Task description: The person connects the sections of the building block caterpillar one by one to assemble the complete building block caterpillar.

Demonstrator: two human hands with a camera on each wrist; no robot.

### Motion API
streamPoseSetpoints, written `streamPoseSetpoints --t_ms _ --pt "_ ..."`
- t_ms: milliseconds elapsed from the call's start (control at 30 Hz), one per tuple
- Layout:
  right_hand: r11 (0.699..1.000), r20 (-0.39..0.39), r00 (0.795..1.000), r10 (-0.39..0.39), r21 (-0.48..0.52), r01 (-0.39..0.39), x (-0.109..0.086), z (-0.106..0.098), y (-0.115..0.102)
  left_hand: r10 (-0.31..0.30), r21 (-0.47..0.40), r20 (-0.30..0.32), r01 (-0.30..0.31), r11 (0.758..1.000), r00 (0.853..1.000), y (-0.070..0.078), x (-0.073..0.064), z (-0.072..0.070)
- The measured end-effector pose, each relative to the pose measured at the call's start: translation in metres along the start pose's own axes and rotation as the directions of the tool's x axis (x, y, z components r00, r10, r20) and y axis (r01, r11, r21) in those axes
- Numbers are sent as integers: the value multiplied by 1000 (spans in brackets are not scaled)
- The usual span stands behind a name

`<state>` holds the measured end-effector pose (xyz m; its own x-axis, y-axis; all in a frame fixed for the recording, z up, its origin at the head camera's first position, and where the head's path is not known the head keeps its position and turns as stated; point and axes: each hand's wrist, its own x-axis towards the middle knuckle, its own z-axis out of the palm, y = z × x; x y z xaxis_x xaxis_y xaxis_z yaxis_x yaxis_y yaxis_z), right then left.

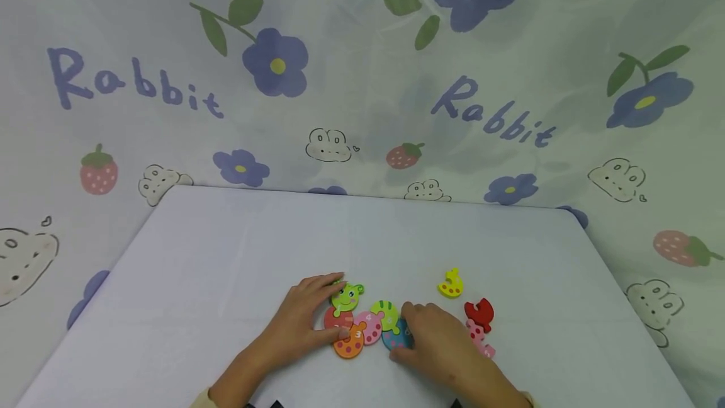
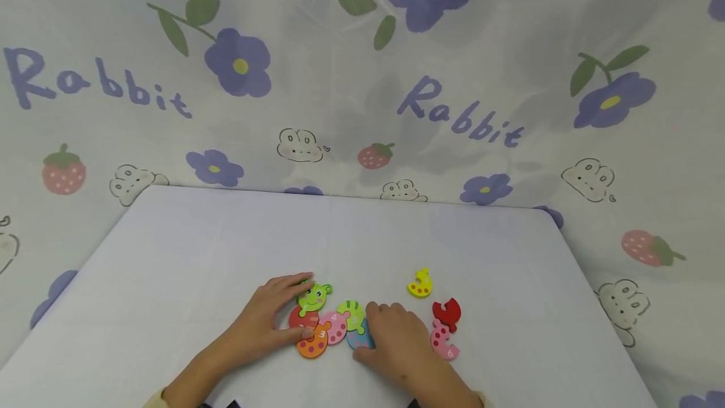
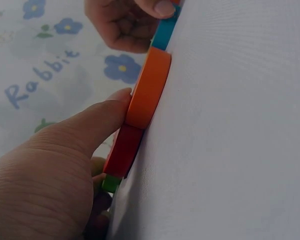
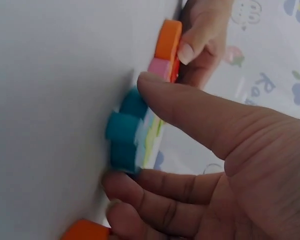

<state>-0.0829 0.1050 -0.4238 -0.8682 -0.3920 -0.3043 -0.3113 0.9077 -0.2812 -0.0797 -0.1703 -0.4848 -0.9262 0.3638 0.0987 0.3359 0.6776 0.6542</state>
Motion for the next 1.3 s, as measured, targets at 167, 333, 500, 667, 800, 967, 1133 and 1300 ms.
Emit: streamPoseSetpoints --t_ms 167,333,500,667,800,967,1133,1300 --pt "997 3 1000 -2 74 2 -4 -15 10 -5 -13 1 5 1000 1000 -1 -1 0" --pt "995 -91 994 67 73 -61 -10 -31 30 -16 -28 14 16 999 1000 0 0 -1" --pt "989 -100 985 140 53 -135 -17 -36 55 -12 -17 22 12 1000 1000 2 2 -1" --pt "993 -40 993 107 55 -105 -23 -31 66 3 0 9 -3 1000 1000 2 1 -1" --pt "1000 -11 999 30 -5 -30 -27 -24 65 12 -4 -11 -12 1000 1000 0 0 0" --pt "995 -62 997 -38 -91 32 -27 -18 62 0 -6 -24 0 1000 1000 -3 -1 0" --pt "995 -84 996 -26 -93 18 -25 -16 63 -12 -9 -14 12 1000 1000 -2 -1 0" --pt "998 -68 995 66 18 -65 -23 -16 67 -19 -8 1 19 1000 1000 1 2 0"
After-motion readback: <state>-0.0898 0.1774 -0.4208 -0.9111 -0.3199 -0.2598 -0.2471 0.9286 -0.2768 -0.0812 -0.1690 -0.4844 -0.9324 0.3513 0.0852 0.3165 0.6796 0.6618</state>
